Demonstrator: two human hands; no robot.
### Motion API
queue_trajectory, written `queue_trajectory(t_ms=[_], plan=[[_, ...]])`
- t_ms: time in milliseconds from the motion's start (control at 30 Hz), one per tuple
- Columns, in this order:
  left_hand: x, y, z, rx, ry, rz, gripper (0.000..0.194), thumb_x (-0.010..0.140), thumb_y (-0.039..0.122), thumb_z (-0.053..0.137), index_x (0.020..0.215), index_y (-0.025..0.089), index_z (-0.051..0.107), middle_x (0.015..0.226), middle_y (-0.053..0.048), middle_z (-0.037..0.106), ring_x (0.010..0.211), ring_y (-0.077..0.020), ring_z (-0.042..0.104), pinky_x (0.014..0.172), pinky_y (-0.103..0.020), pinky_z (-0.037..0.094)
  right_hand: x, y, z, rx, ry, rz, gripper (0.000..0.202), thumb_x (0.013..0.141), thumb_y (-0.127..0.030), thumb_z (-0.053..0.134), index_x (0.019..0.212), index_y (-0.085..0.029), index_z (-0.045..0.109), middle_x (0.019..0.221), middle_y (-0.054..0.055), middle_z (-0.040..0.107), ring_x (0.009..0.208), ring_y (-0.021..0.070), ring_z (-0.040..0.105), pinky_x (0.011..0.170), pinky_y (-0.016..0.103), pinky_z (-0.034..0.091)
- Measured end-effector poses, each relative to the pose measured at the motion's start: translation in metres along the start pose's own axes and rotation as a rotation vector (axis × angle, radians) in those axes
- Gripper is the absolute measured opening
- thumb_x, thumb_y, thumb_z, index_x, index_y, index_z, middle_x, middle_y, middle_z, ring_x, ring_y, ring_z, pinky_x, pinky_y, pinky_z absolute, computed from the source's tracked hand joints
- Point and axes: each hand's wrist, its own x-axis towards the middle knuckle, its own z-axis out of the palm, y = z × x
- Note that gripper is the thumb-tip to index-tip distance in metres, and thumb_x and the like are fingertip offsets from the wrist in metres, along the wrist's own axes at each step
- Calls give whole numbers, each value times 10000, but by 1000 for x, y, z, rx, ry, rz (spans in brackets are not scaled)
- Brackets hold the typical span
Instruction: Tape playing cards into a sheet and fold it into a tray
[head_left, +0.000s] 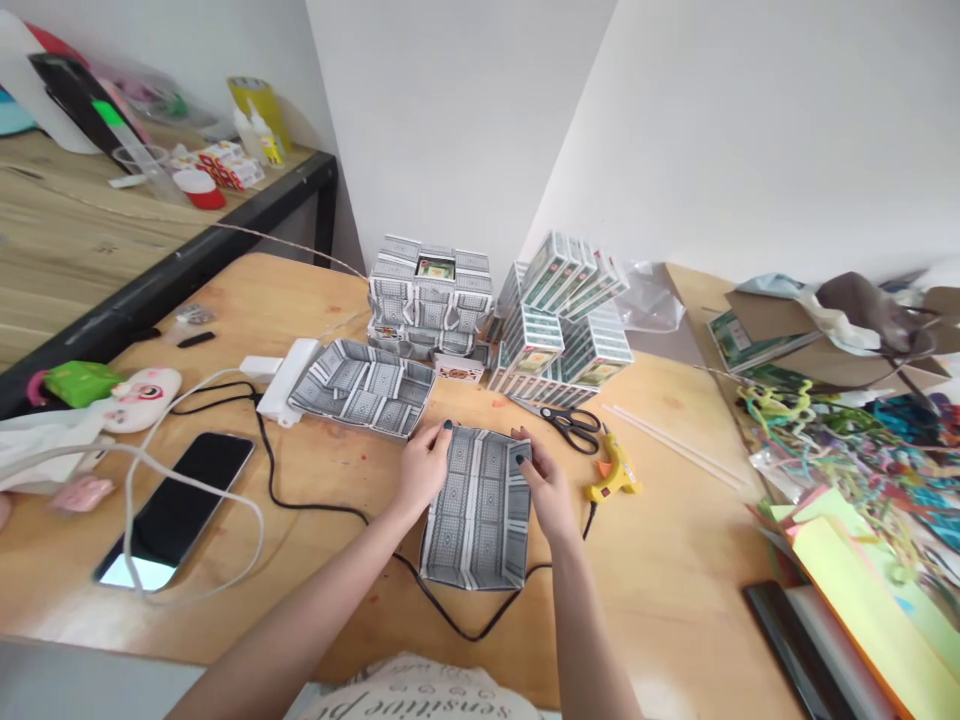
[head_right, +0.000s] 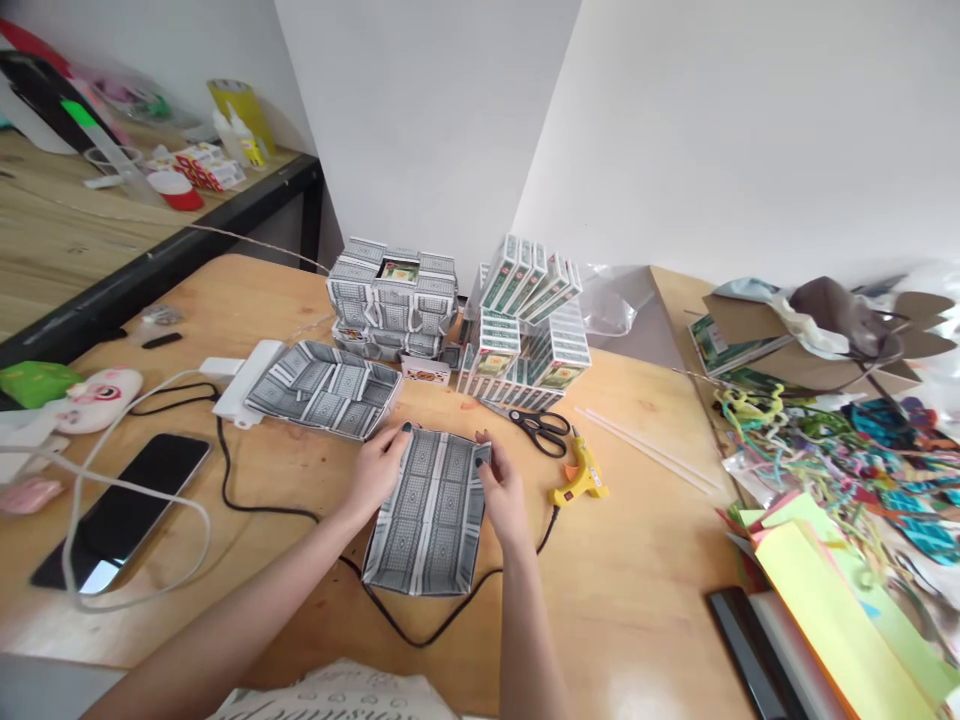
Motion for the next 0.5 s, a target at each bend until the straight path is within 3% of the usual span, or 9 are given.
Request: queue_trajectory(t_ms=[167,267,367,500], plan=[[-5,1,3,56,74,87,263,844,321,431,872,180,651,973,-45,670,948,-172,596,865,-289,441,6,-1,12,-30,11,-8,424,748,-335,540,1153,-213,564,1270,45,536,1207,218,452,1053,420,306],[-14,4,0,125,123,206,279,865,275,404,1031,179,606,1118,-77,610,1069,-187,539,949,-344,406,12,2,11,38,16,22,450,718,-297,562,1161,-218,553,1248,46,554,1177,224,482,1020,421,350],[-21,9,-12,203,147,374,331,869,230,398,1179,199,509,1242,-90,517,1170,-199,457,1002,-400,367,16,6,8,128,18,77,499,682,-277,591,1177,-223,545,1225,55,573,1145,244,512,983,434,385],[-23,16,-37,254,90,479,288,865,197,402,1119,226,535,1168,-69,542,1110,-188,495,969,-396,408,17,8,5,153,-5,82,464,677,-323,619,1130,-230,584,1213,51,584,1132,255,522,944,419,420]])
